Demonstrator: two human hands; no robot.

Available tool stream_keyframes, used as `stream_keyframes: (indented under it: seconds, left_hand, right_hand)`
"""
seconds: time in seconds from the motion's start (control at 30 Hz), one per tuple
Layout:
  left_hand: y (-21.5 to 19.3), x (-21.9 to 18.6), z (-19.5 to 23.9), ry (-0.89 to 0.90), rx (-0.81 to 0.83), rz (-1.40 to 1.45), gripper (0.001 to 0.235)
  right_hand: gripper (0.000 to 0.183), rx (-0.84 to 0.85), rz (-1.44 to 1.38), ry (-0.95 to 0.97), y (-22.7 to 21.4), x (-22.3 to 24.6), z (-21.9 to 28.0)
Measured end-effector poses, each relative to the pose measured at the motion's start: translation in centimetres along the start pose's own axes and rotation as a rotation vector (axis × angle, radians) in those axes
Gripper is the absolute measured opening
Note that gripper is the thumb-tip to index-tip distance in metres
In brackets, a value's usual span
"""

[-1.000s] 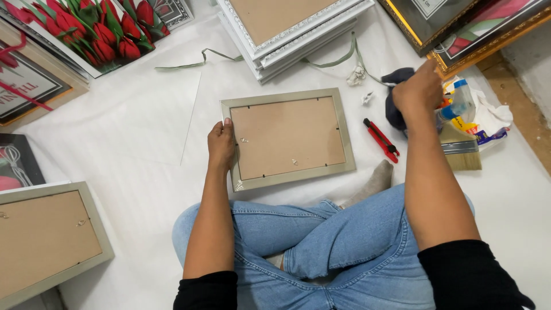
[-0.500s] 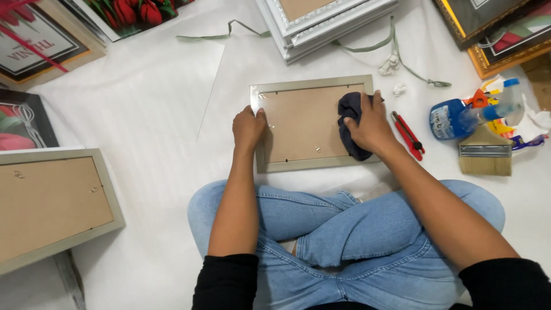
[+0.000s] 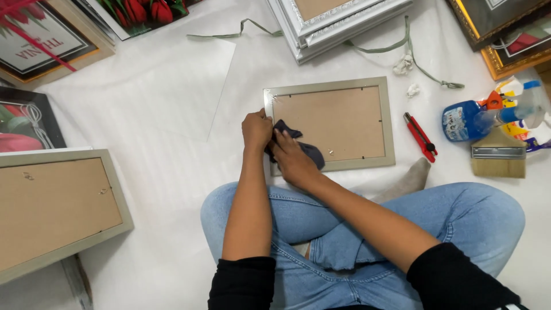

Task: Cleaning a picture frame and trimming the backing material with a utility knife.

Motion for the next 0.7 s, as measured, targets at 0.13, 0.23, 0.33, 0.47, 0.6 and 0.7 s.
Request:
stream_keyframes:
  seconds: [0.13, 0.23, 0.33, 0.47, 0.6, 0.7]
  left_hand:
    - [0.6, -0.1, 0.1, -0.018, 0.015, -0.049, 0.042]
    - [0.9, -0.1, -0.1, 0.004, -0.003, -0.047, 0.042]
    - [1.5, 0.3, -0.6, 0.005, -0.001, -0.06, 0.04]
    - [1.0, -0.6, 0.8, -0.025, 0.003, 0.005, 0.041]
    - [-0.2, -2.0, 0.9, -0.085, 0.081, 0.061, 0.066]
    - [-5.0, -7.7, 7.4, -0.187, 0.154, 0.086, 0.087]
  right_hand:
    - [0.052, -0.044, 0.05, 0.085, -4.2, -6.3, 2.8]
    - [0.049, -0.145, 0.22, 0.195, -7.7, -11.3, 4.0]
    - [0.051, -0.185, 0.165, 0.506, -8.7, -15.9, 4.4]
    - [0.054, -0.327, 0.241, 0.654, -5.8, -14.7, 1.0]
    - [0.056, -0.241, 0.192, 0.381, -1.6, -7.1, -5.6]
    - [0.068, -0.164, -0.112, 0.224, -1.7, -2.4, -8.6]
Point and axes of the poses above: each hand's wrist, its own z-axis away from the middle knuckle, its own y-axis out of the palm, x = y × z, the point moved 2 cm from there along -z, towards the middle knuckle, and after that the axes turned 8 degrees about -y, right-handed, at the moved point
